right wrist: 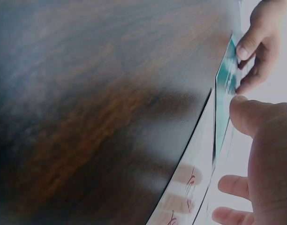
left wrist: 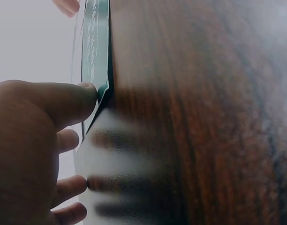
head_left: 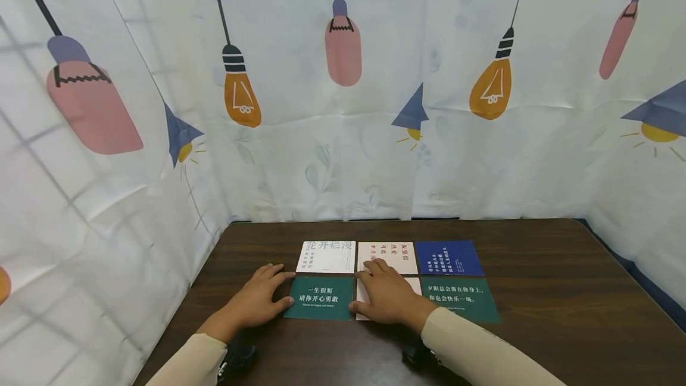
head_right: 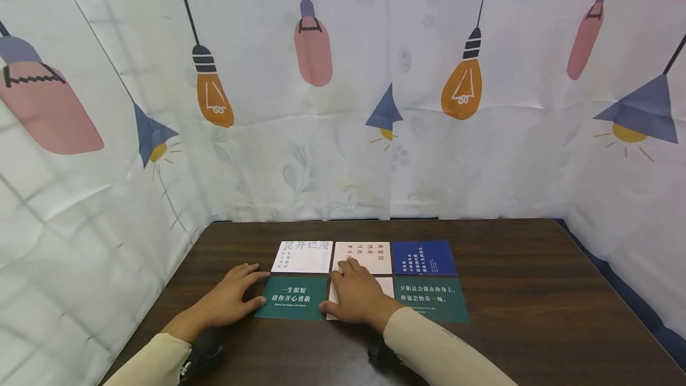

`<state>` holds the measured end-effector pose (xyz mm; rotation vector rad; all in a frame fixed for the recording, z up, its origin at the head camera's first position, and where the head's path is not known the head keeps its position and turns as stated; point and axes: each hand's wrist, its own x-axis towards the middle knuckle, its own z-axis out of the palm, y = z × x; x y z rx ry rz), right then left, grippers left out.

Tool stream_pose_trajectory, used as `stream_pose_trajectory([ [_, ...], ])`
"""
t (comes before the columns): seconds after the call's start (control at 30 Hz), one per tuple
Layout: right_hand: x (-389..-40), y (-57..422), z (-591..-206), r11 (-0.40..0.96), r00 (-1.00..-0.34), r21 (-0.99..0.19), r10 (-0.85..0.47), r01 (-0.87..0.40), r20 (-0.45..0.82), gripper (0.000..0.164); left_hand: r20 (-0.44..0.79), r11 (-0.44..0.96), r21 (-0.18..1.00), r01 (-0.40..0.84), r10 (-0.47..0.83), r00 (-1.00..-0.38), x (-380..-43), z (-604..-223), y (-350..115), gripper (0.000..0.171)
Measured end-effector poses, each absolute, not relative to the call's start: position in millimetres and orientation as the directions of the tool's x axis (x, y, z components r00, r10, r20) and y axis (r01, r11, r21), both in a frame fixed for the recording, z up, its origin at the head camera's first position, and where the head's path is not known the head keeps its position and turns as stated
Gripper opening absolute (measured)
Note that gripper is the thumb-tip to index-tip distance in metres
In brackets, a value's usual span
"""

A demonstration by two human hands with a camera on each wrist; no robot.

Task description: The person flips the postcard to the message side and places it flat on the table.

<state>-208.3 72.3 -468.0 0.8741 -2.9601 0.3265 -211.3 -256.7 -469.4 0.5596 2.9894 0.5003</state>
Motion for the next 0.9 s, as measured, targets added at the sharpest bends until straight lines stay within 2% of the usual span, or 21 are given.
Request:
stream_pose_trajectory([
  [0.9, -215, 62, -473, 0.827, -0.841, -0.156, -0.536, -0.540, 0.071, 0.074, -0.002, 0.883, 0.310, 0.353, 0.372, -0.928, -209, -463, -253, 0.057],
])
